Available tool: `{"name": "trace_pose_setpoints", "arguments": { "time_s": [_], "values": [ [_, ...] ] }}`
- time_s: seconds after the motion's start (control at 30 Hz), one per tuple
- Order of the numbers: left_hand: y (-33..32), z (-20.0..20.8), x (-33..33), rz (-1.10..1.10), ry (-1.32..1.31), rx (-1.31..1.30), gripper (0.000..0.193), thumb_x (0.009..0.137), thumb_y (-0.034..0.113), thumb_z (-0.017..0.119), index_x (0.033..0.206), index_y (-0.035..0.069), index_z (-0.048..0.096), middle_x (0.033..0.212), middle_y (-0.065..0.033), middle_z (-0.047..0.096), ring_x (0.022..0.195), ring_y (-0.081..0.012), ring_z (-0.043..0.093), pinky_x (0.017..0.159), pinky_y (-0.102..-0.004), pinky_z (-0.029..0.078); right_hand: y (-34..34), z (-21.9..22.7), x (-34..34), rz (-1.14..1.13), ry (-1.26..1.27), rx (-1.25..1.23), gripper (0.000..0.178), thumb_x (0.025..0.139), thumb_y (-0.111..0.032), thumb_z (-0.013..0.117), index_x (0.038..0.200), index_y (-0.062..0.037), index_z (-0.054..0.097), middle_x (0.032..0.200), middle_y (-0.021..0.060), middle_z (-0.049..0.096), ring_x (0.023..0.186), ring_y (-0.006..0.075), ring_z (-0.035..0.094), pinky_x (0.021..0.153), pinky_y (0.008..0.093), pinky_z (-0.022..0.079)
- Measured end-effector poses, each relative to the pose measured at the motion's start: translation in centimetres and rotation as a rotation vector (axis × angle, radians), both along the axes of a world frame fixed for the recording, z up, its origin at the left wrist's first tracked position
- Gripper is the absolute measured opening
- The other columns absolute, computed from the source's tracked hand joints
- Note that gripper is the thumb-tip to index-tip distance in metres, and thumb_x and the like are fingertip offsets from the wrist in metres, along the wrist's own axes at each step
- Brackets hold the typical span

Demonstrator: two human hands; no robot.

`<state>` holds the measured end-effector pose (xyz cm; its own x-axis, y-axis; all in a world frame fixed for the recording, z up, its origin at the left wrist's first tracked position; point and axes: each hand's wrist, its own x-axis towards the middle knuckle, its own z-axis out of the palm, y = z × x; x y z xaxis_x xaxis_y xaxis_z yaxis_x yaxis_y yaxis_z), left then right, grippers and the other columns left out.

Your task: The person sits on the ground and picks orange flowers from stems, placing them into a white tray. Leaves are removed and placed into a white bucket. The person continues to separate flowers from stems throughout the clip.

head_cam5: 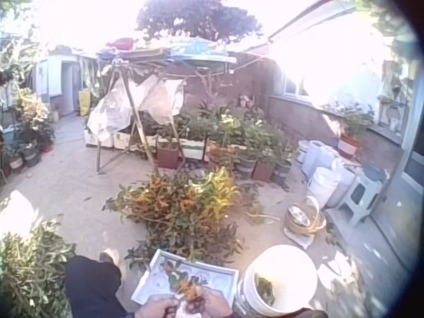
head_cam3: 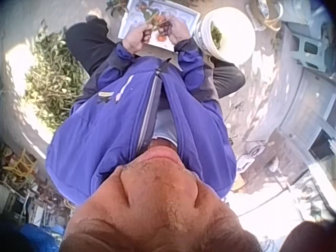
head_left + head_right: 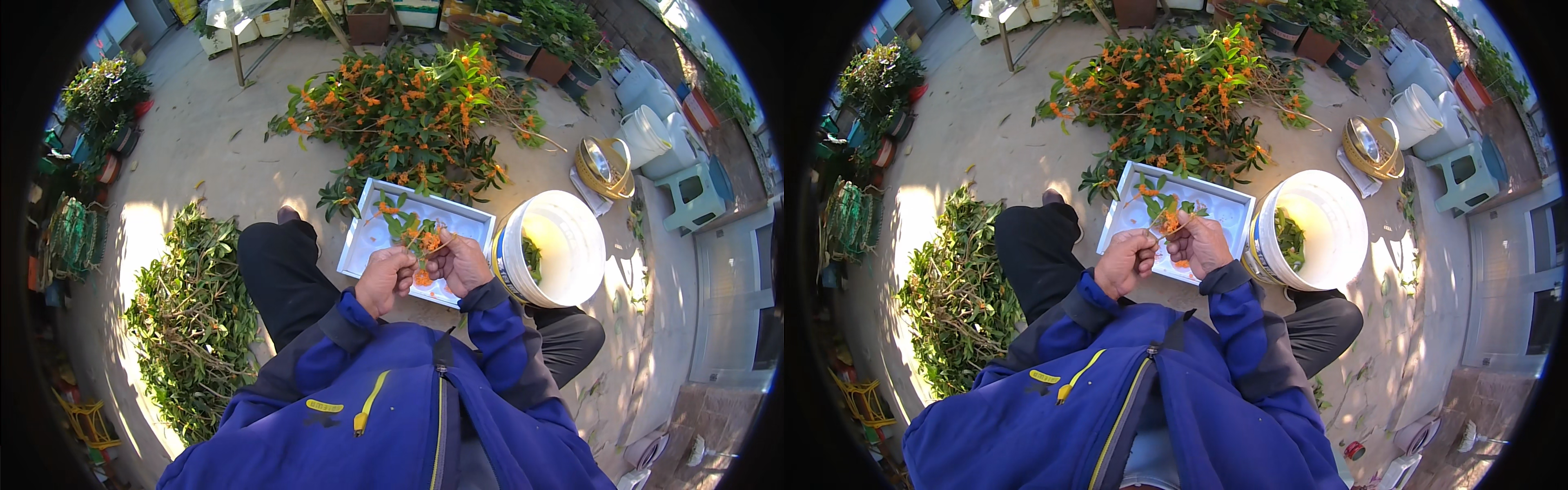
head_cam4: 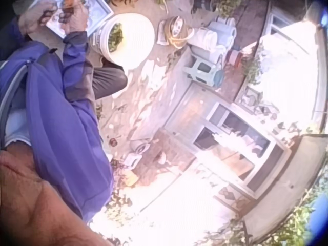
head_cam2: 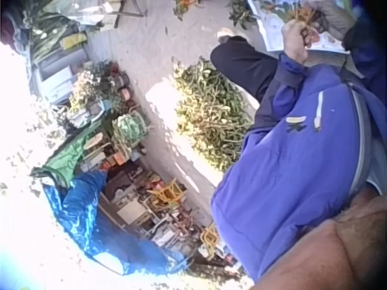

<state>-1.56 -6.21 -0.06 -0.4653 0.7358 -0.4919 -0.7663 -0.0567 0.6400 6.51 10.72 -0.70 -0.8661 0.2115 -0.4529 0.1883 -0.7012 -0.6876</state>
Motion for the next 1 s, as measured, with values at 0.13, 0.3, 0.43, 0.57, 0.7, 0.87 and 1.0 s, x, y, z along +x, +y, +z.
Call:
{"name": "trace_pose_setpoints", "arguments": {
  "time_s": [0.13,0.3,0.43,0.57,0.7,0.87,1.0],
  "values": [
    [0.0,0.7,-0.1,-0.016,0.125,-0.066,0.018,0.09,0.011,0.057,0.073,0.008,0.052,0.059,0.0044,0.043,0.046,-0.0067,0.041,0.042,-0.023,0.032,-0.2,0.7,0.5,0.015,0.013,0.053,0.025,0.089,-0.025,0.07,0.091,0.0,0.066,0.071,0.0065,0.063,0.058,0.0145,0.061,0.049,0.0278,0.051],
    [-0.3,-0.2,-0.4,-0.033,0.272,-0.042,0.007,0.088,0.009,0.06,0.084,0.004,0.059,0.067,0.0014,0.053,0.054,-0.0074,0.049,0.046,-0.0237,0.039,0.1,0.3,1.0,0.02,0.033,0.141,0.017,0.088,-0.014,0.068,0.09,0.003,0.065,0.075,0.0088,0.063,0.061,0.0158,0.058,0.055,0.0291,0.048],
    [1.0,0.0,0.7,0.227,0.876,-0.16,0.023,0.08,0.002,0.069,0.102,0.0,0.064,0.085,-0.0042,0.062,0.077,-0.0136,0.06,0.057,-0.0283,0.049,0.0,-0.5,1.0,-0.037,0.054,0.125,0.01,0.088,-0.008,0.067,0.087,0.0019,0.065,0.075,0.0088,0.063,0.059,0.0155,0.057,0.054,0.0285,0.046],
    [0.6,3.4,1.0,0.259,1.653,-0.332,0.031,0.074,-0.003,0.072,0.104,0.002,0.066,0.091,-0.0077,0.062,0.087,-0.0218,0.06,0.065,-0.0333,0.05,-0.5,0.4,0.9,-0.109,0.058,0.096,0.007,0.089,-0.006,0.064,0.085,0.0003,0.063,0.075,0.0087,0.063,0.058,0.0152,0.057,0.052,0.0287,0.046],
    [0.4,2.6,0.8,0.232,1.698,-0.257,0.02,0.075,0.0,0.073,0.093,0.002,0.067,0.087,-0.0109,0.061,0.077,-0.0265,0.06,0.066,-0.0366,0.049,-1.2,1.5,0.6,-0.133,0.067,0.097,0.008,0.09,-0.005,0.062,0.084,-0.0003,0.061,0.074,0.0084,0.063,0.058,0.0146,0.056,0.051,0.0284,0.045],
    [0.8,2.5,1.7,0.164,1.367,-0.246,0.012,0.078,0.002,0.072,0.088,0.0,0.065,0.081,-0.0129,0.061,0.069,-0.0267,0.061,0.063,-0.0356,0.048,-1.5,1.7,0.6,-0.131,0.096,0.155,0.008,0.09,-0.006,0.062,0.084,0.0001,0.062,0.075,0.0075,0.063,0.056,0.0129,0.056,0.05,0.0263,0.045],
    [1.1,2.1,1.8,0.172,1.329,-0.184,0.01,0.081,0.002,0.071,0.087,-0.002,0.065,0.076,-0.0122,0.062,0.065,-0.0221,0.06,0.06,-0.0327,0.047,-1.9,1.3,0.7,-0.159,0.085,0.162,0.009,0.09,-0.007,0.063,0.084,0.0008,0.063,0.073,0.0062,0.063,0.055,0.0111,0.055,0.049,0.0245,0.044]
  ]
}}
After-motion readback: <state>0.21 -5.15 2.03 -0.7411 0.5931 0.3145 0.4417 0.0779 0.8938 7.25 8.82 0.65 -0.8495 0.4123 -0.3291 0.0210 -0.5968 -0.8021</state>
